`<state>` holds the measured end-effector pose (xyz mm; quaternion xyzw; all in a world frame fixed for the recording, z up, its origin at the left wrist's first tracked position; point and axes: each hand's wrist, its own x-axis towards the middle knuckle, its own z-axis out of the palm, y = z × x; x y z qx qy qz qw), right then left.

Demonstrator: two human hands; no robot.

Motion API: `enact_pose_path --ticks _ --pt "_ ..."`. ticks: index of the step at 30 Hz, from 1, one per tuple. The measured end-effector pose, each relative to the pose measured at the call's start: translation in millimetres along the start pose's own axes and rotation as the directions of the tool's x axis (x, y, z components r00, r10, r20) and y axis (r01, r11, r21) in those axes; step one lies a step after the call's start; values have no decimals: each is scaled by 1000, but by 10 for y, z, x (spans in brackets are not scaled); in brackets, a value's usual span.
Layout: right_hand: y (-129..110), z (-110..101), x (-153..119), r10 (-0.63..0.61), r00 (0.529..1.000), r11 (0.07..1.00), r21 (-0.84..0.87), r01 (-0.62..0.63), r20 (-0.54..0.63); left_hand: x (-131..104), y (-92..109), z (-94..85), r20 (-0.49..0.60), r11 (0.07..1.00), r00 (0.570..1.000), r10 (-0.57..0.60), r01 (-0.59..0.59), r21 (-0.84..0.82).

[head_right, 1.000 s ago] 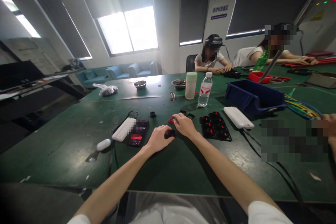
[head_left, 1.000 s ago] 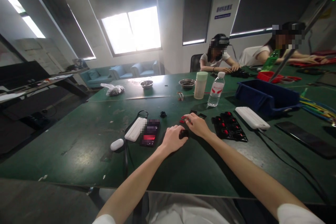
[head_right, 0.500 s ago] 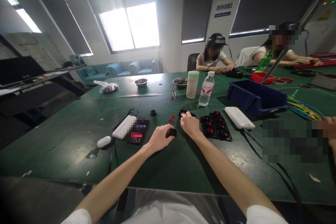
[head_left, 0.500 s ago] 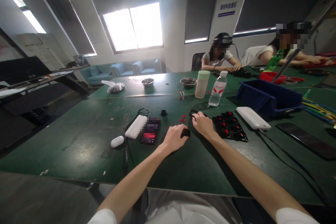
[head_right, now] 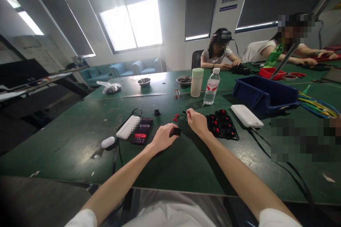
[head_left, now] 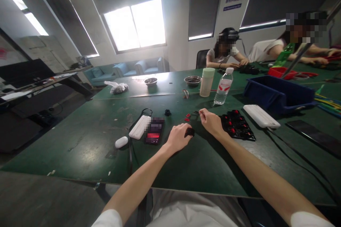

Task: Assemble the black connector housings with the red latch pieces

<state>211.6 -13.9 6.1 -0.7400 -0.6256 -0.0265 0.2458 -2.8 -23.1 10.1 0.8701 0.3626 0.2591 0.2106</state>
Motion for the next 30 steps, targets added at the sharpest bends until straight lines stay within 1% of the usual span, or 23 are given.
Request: enact_pose_path --ticks 2,4,7,8,10,12,14,15,17,19,21,23,25,27,30 --pt "41 -8 14 -10 999 998 70 12 -32 7 -19 12 -44 996 998 -34 30 -80" --pt "66 -26 8 -39 997 984 169 50 -70 16 -35 28 -90 977 992 -88 68 -203" --pt "57 -72 -53 -60 989 928 359 105 -133 33 -55 44 -141 926 976 -166 106 -361" --pt "44 -87 -85 -59 989 893 435 114 -137 40 -63 44 -152 909 970 -192 118 -400" --pt "15 -107 -159 -41 994 799 593 95 -105 57 -81 34 -168 873 954 -246 143 -467" --pt "-12 -108 -226 3 999 681 731 32 -47 82 -107 10 -187 841 941 -282 149 -520" --pt "-33 -98 -273 61 998 562 826 -32 -3 108 -135 -28 -217 824 929 -299 136 -551" --pt "-43 -93 -288 83 996 515 856 -52 11 119 -148 -49 -238 823 923 -304 128 -553" --pt "-63 -90 -311 100 995 457 886 -72 29 133 -165 -86 -286 833 906 -312 116 -542" --pt "-84 -98 -333 98 994 436 897 -77 38 136 -171 -105 -321 845 896 -308 102 -525" --pt "-104 -108 -356 93 995 429 900 -76 40 133 -168 -104 -331 852 898 -291 86 -517" --pt "-120 -110 -376 78 996 423 903 -72 43 129 -161 -90 -310 854 911 -273 80 -515" --pt "-130 -95 -385 64 997 397 915 -72 51 126 -153 -77 -278 852 923 -266 90 -516" --pt "-134 -62 -384 71 995 344 935 -85 64 123 -143 -70 -254 848 928 -271 106 -519" --pt "-138 1 -376 119 987 245 960 -138 112 116 -128 -71 -231 838 933 -277 117 -533"
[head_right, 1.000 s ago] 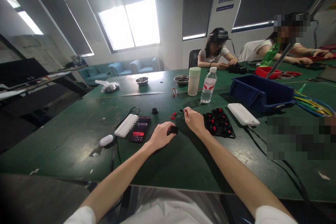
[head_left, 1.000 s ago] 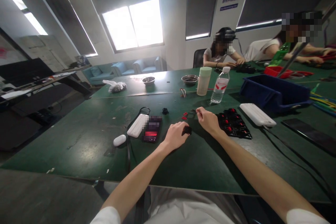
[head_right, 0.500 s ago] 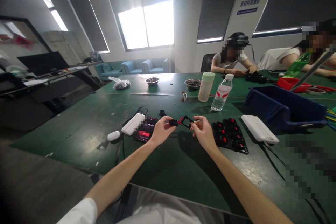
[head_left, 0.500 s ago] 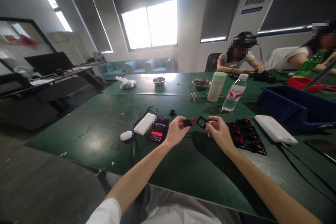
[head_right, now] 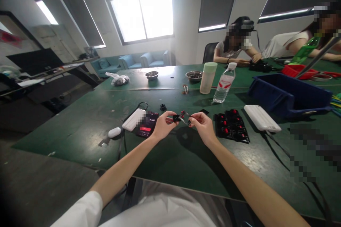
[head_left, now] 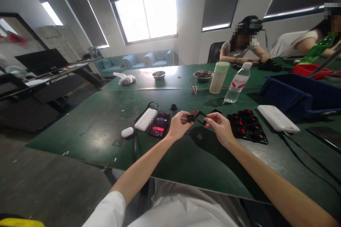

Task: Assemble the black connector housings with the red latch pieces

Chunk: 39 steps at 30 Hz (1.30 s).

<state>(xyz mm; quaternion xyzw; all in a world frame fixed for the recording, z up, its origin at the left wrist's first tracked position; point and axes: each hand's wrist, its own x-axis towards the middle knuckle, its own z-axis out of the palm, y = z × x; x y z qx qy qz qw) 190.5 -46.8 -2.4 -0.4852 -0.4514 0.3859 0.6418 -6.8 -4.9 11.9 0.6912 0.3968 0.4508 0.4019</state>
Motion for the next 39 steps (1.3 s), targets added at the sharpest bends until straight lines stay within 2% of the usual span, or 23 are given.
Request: enact_pose_path --ticks 4,8,13,19,23,27,30,32,36,39 --pt "44 22 8 86 996 986 146 -81 -30 -5 -8 5 34 999 999 -17 18 -31" --pt "42 17 5 103 995 968 233 -98 -10 -9 -47 13 80 998 997 10 -5 -61" --pt "59 -10 0 52 998 993 106 -56 33 -45 -45 22 174 993 981 81 -65 -95" --pt "52 1 4 0 999 1000 -4 0 -36 -101 1 48 262 973 951 163 -110 -203" --pt "47 53 -18 21 999 1000 9 -21 -29 -97 -8 62 239 959 948 209 -150 -240" --pt "26 82 -57 30 998 1000 -9 -29 50 -53 -22 47 215 953 966 146 -79 -294" --pt "-49 42 -75 -73 989 994 -71 82 129 -31 -26 33 208 955 972 111 -46 -294" --pt "-112 -11 -80 -168 968 959 -198 204 186 -32 -22 32 203 960 974 104 -45 -275" --pt "-194 -121 -86 -316 894 756 -485 439 316 -58 -7 48 188 972 975 120 -76 -224" --pt "-205 -168 -86 -338 856 646 -565 513 390 -69 -5 61 187 978 976 112 -74 -197"
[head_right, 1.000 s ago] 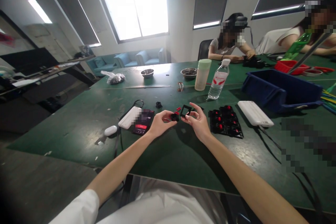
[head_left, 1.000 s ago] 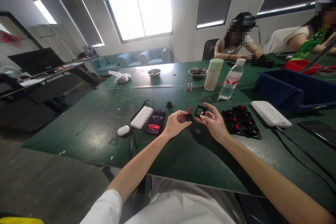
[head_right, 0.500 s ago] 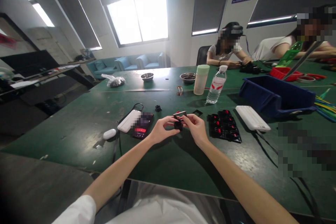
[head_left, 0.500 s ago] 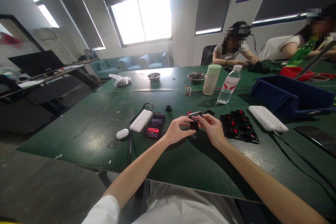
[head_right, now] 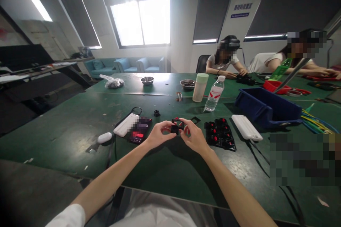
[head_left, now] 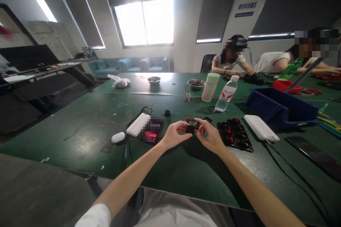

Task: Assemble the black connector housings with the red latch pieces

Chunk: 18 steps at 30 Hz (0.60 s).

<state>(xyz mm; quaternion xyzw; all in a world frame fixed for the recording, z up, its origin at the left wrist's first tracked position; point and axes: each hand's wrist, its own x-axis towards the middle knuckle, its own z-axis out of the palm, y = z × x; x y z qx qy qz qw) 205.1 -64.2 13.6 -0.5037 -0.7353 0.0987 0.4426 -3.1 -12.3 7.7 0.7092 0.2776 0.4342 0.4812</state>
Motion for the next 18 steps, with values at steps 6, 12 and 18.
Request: enact_pose_path --ticks 6,12,18 --pt "57 4 -4 45 999 998 -44 -46 -17 7 -23 -13 5 1000 1000 -12 12 -11" --pt "66 29 3 219 954 964 198 -179 -204 35 -63 -19 -16 996 998 -67 66 -61" --pt "-88 60 -38 216 969 924 346 -163 -118 51 -126 17 -12 992 994 -110 109 -60"
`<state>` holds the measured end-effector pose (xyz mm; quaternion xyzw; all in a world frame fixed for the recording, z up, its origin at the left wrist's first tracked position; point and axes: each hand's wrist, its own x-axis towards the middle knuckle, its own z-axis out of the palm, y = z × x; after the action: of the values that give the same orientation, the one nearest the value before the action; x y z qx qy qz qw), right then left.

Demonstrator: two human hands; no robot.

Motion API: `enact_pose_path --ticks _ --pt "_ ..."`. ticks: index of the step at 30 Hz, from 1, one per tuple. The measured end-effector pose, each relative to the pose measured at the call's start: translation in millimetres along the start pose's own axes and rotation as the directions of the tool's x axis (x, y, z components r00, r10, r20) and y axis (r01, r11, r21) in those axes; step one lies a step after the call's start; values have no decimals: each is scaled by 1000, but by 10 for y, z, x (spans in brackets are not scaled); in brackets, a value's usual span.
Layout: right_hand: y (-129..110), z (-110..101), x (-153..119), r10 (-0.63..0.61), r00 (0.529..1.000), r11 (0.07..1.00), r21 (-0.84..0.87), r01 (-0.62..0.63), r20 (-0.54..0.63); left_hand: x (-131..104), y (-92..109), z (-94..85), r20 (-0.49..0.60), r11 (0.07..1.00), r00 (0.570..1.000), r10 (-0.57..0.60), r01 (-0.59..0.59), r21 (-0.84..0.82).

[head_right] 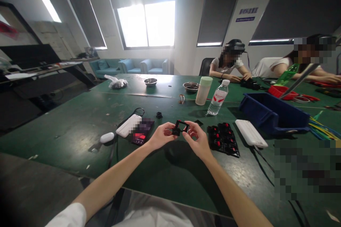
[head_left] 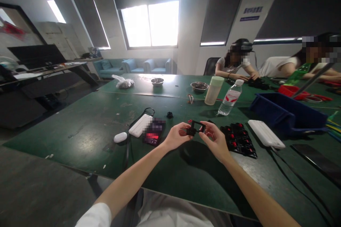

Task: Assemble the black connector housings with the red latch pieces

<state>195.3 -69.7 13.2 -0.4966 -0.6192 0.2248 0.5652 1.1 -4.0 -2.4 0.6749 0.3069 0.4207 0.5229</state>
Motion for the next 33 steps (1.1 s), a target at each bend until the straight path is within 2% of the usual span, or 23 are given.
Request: enact_pose_path --ticks 6,27,33 --pt "-102 66 -55 -44 994 997 -51 49 105 21 8 -3 32 995 998 -46 49 -93" --pt "-16 54 -45 -102 985 993 -44 109 140 6 81 -19 63 980 997 -50 61 -190" --pt "9 54 -45 -81 987 994 -66 91 139 -9 107 -26 73 971 995 -63 78 -224"
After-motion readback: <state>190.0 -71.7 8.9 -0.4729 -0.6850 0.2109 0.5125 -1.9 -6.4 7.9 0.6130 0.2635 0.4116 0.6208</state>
